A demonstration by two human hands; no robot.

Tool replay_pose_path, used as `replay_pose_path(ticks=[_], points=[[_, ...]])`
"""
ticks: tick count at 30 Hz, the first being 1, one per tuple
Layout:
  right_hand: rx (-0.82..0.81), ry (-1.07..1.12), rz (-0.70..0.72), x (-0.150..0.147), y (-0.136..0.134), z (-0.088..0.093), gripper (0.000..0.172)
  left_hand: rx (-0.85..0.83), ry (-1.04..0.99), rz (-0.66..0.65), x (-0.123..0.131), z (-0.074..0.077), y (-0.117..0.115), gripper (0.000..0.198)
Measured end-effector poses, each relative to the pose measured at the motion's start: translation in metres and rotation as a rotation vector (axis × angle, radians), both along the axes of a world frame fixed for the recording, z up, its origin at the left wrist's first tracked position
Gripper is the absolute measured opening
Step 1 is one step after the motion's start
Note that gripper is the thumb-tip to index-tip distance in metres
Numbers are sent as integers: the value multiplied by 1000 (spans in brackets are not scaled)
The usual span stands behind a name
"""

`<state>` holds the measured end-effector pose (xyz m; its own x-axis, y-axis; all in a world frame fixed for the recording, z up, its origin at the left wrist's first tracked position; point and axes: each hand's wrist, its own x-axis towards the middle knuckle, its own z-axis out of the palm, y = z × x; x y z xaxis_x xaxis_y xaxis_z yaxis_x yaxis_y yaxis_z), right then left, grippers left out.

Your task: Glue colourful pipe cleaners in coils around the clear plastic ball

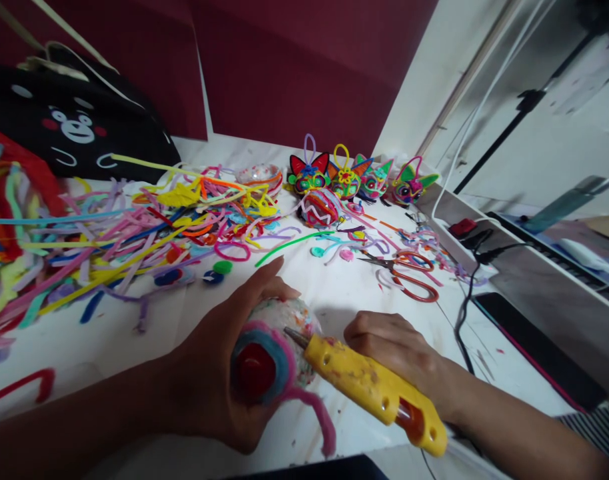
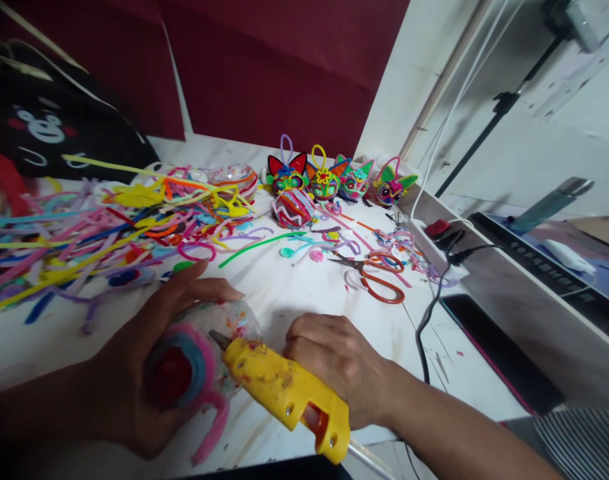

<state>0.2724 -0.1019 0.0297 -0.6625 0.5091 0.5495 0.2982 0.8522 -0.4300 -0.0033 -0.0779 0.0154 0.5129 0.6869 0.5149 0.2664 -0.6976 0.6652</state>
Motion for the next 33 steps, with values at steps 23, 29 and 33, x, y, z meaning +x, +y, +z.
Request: replay_pose_path(ticks=[23,29,33], points=[[-27,-44,14,2,1,3,42,-23,24,-64,0,2,3,127],[-8,-31,-3,3,0,2,34,-65,-9,-17,0,4,5,125],[21,-17,-7,1,-1,2,33,-75,-26,-21,0,8,6,119]])
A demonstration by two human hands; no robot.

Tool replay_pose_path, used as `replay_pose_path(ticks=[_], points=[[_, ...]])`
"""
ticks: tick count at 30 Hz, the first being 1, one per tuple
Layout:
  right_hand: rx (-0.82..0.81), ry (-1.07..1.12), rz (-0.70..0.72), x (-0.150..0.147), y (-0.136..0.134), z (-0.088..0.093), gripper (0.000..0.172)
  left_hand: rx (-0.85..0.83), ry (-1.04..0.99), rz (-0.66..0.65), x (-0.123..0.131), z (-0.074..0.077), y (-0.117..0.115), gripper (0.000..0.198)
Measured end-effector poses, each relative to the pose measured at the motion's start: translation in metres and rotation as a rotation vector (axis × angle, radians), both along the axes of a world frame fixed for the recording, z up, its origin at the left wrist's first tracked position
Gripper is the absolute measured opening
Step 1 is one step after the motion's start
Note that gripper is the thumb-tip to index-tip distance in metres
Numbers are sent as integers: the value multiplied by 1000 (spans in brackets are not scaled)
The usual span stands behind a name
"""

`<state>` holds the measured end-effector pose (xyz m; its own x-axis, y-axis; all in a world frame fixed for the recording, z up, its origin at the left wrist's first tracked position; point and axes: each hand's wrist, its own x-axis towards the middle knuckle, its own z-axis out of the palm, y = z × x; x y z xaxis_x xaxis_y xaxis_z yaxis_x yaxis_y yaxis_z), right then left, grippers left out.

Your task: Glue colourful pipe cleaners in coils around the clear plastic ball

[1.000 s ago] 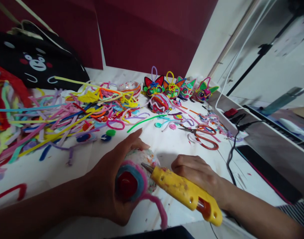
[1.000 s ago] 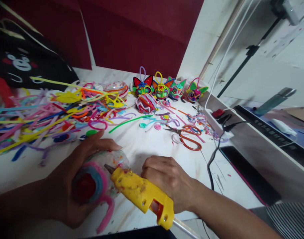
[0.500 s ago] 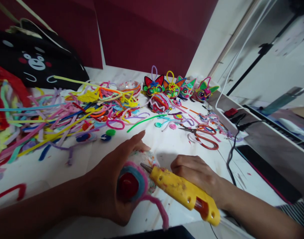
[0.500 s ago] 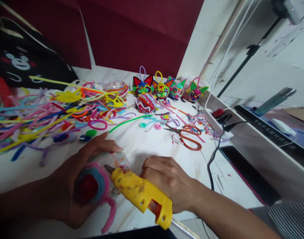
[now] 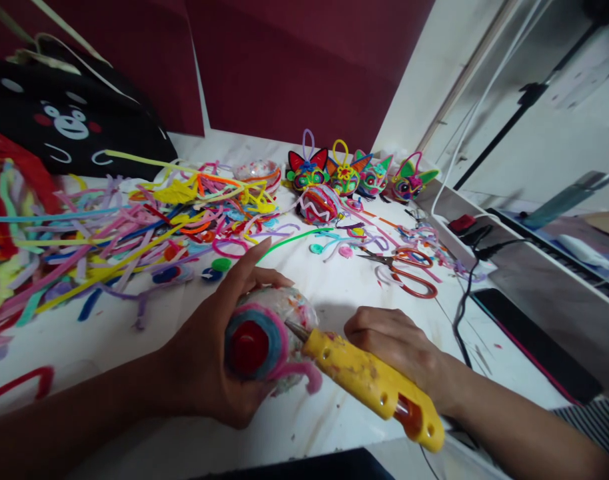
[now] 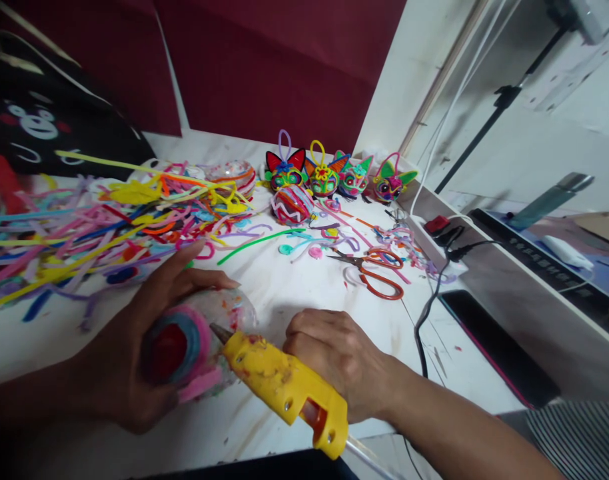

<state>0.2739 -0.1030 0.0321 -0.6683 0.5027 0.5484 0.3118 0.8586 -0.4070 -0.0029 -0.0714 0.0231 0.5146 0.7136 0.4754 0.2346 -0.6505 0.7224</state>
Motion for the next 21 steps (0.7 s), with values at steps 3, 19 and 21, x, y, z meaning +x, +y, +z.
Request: replay_pose_path(ticks=[3,19,21], points=[[21,-2,3,-1,0,0,34,-20,1,12,1,4,1,118],[108,-44,-19,-2,-3,1,35,-103,-50,30,-2,1,8,109],[117,-45,-31,-3,-3,2,35,-102,-56,26,-2,-1,9,110]])
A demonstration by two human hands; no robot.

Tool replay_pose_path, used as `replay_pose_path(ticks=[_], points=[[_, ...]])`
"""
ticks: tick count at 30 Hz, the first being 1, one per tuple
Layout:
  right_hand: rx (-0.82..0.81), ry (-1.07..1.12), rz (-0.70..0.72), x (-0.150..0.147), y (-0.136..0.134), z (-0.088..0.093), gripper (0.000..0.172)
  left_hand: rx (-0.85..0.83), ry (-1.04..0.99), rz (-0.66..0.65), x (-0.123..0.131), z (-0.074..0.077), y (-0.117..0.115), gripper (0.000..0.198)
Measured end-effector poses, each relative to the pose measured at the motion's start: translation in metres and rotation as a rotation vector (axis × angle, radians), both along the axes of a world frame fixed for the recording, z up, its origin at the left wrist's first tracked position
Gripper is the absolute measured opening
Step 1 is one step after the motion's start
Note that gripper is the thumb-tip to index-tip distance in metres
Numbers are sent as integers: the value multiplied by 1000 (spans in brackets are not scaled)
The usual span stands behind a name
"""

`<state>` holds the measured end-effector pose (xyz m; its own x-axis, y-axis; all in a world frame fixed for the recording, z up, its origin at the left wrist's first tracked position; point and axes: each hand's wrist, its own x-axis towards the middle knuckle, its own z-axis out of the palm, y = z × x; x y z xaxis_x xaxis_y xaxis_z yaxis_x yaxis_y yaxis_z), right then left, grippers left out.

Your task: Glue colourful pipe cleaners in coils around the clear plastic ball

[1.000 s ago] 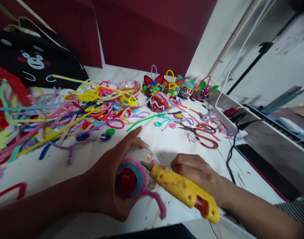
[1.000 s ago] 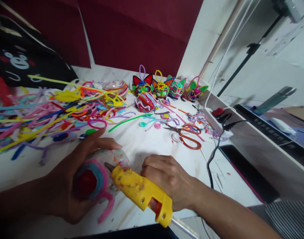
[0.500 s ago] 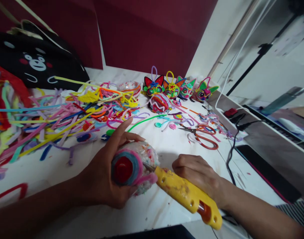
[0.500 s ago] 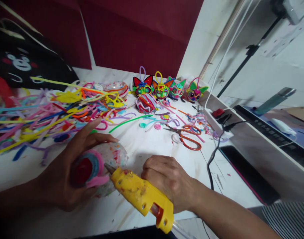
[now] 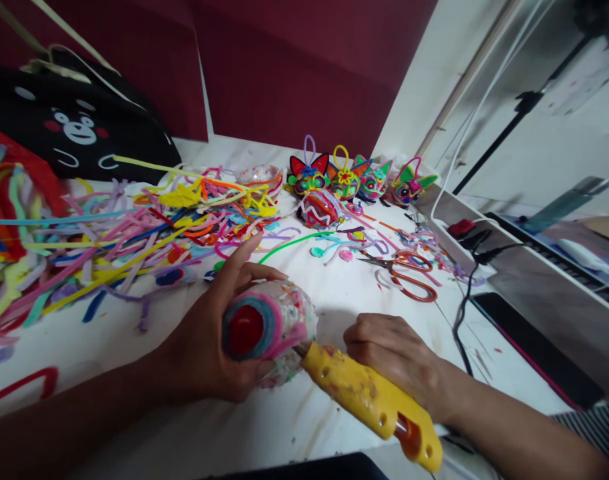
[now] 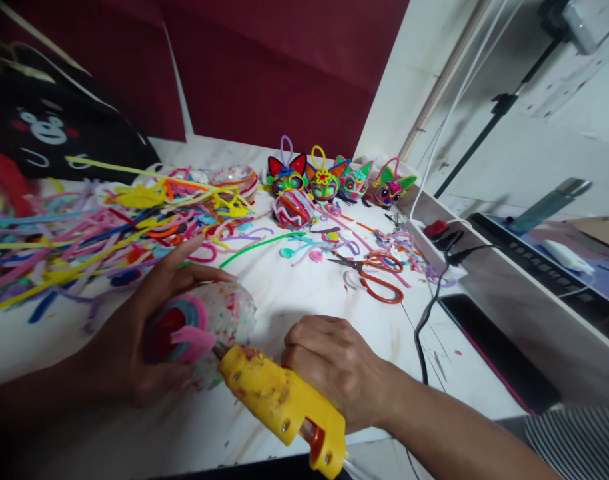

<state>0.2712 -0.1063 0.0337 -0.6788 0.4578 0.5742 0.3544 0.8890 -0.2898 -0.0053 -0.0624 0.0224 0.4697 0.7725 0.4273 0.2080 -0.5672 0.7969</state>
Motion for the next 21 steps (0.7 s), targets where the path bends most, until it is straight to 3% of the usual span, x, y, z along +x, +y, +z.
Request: replay_pose_path(ticks=[8,21], points=[[2,-13,47,-4,0,3,47,-30,-6,1,1,3,-1,106],[-7,44,26,2,2,-4,29,9,-2,3,3,6,-5,106]])
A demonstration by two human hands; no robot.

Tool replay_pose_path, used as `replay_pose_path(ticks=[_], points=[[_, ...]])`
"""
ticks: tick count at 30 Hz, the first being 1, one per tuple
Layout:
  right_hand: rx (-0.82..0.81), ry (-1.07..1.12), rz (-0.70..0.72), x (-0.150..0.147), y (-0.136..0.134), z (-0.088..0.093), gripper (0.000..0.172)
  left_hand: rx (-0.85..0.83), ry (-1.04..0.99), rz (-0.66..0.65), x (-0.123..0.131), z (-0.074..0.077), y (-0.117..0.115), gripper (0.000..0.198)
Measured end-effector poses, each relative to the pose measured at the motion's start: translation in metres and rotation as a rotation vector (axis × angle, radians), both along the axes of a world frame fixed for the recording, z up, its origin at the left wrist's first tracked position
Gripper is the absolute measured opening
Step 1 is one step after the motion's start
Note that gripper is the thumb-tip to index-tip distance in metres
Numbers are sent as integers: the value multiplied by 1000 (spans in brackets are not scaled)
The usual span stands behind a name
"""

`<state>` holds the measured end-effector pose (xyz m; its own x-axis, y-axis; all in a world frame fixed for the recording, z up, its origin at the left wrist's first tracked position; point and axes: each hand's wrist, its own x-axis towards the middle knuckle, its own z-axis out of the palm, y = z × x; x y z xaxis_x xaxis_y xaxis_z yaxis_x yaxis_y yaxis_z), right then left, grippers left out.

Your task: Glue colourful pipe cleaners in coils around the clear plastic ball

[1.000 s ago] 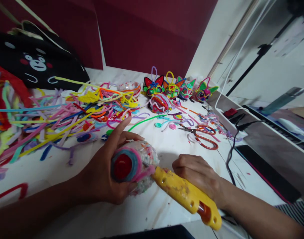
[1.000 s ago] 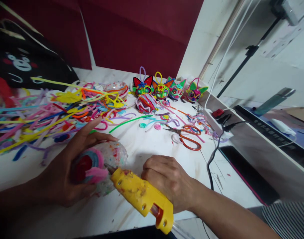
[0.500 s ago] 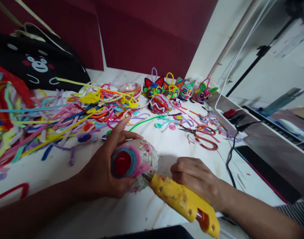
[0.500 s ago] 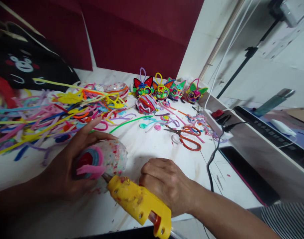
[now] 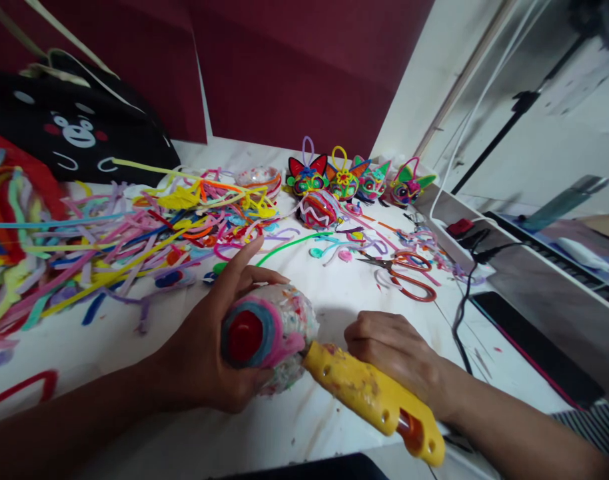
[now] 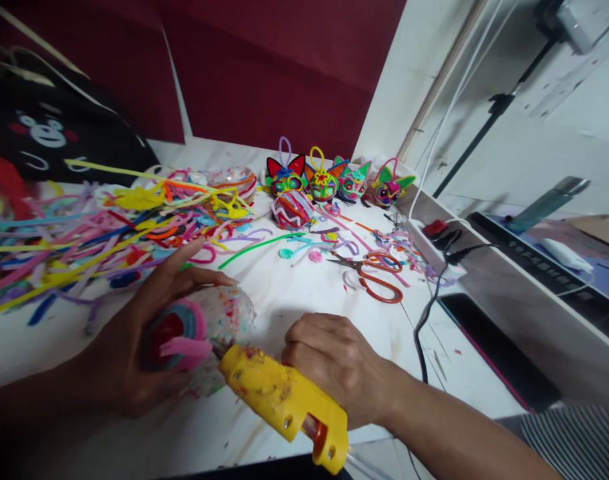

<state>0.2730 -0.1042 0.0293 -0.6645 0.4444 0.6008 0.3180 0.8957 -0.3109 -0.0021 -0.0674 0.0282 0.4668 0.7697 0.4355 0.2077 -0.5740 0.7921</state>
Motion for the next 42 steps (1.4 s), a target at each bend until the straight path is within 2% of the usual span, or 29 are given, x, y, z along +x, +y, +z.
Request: replay_pose_path(ticks=[7,14,22,26,29,31,34,37,40,42], points=[[-26,21,28,1,1,-1,32,28,9,14,2,2,-4,105],[-46,17,19,1,3,0,35,66,34,-57,-3,-1,-6,113],[-82,43,-35,7,5,2,33,21,63,-64,-4,-4,-3,118],[-134,23,-171,17,10,8,24,-28,74,-79,-9,-7,6,122],[-274,-184,-369,19,15,13,14,-85,74,-95,-11,-7,11,123],[-351,-308,-438,18,18,14,14,-99,66,-103,-11,-8,14,121],[-430,-364,-412,20,24,13,27,-74,47,-105,-10,-12,18,119],[-436,-401,-354,26,25,19,37,-57,53,-103,-9,-16,21,120],[-376,-467,-356,25,17,34,38,-56,74,-104,-8,-17,23,122],[-335,-358,-316,15,10,46,34,-53,79,-101,-8,-16,24,124]])
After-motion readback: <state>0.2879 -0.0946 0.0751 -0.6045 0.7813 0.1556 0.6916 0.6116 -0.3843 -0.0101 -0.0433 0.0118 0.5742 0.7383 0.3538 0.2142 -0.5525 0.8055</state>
